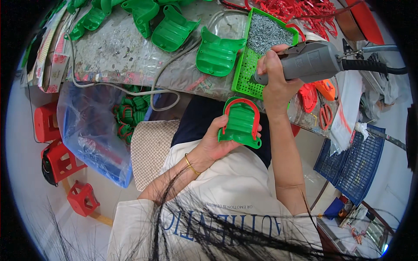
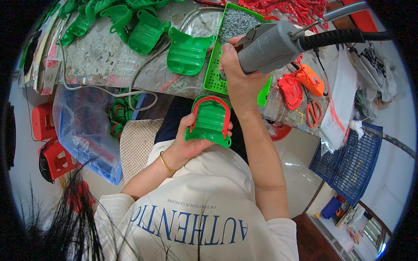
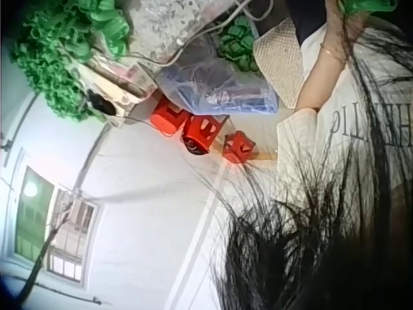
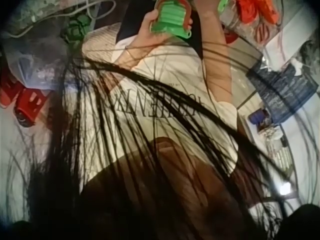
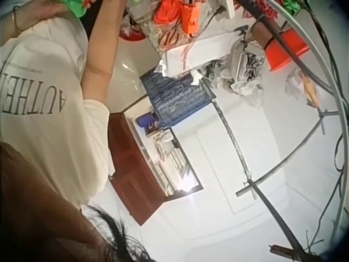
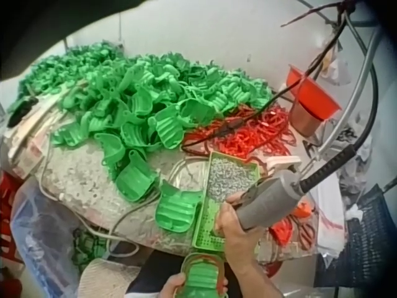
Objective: Assembling green plastic components using an electric screwdriver at a factory workbench.
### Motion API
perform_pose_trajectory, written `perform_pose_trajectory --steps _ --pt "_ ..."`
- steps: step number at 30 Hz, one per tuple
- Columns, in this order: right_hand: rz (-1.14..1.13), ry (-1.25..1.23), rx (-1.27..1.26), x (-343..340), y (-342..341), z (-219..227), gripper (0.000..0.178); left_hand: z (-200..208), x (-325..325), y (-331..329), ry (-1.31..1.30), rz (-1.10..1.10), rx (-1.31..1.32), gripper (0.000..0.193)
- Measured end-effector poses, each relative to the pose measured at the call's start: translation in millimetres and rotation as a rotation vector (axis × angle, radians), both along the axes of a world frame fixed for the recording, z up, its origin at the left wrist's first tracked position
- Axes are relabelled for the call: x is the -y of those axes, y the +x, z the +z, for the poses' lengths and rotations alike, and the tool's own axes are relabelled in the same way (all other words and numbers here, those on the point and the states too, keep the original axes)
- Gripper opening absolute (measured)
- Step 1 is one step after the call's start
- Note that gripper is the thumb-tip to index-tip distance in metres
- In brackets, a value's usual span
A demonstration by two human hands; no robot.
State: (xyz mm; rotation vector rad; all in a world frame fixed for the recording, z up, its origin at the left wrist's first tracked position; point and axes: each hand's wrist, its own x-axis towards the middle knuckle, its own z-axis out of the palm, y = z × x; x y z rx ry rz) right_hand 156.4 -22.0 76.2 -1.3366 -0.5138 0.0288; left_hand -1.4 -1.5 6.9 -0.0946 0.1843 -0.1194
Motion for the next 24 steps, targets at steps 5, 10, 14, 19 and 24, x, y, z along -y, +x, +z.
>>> perform_pose_trajectory --steps 5,10,14,19,24 --pt "-0.003 -0.018 -0.002 1.7 0.9 -1.3 0.014 0.1 -0.8 0.1 0.02 -0.003 0.005 0.069" --pt "-0.006 -0.026 0.001 1.8 -0.2 2.3 0.013 0.7 -1.7 -0.2 0.024 -0.003 0.002 0.07" --pt "0.005 -0.028 -0.005 0.7 -0.2 2.1 0.012 -1.8 -0.7 -0.5 0.006 -0.006 0.003 0.07" --pt "-0.003 -0.022 0.003 -0.3 -0.3 1.7 0.012 -1.6 -1.8 0.5 0.006 -0.003 -0.001 0.071" --pt "-0.009 -0.006 -0.003 -1.9 -1.4 5.3 0.012 -2.8 -2.9 1.0 0.013 0.011 0.015 0.071"
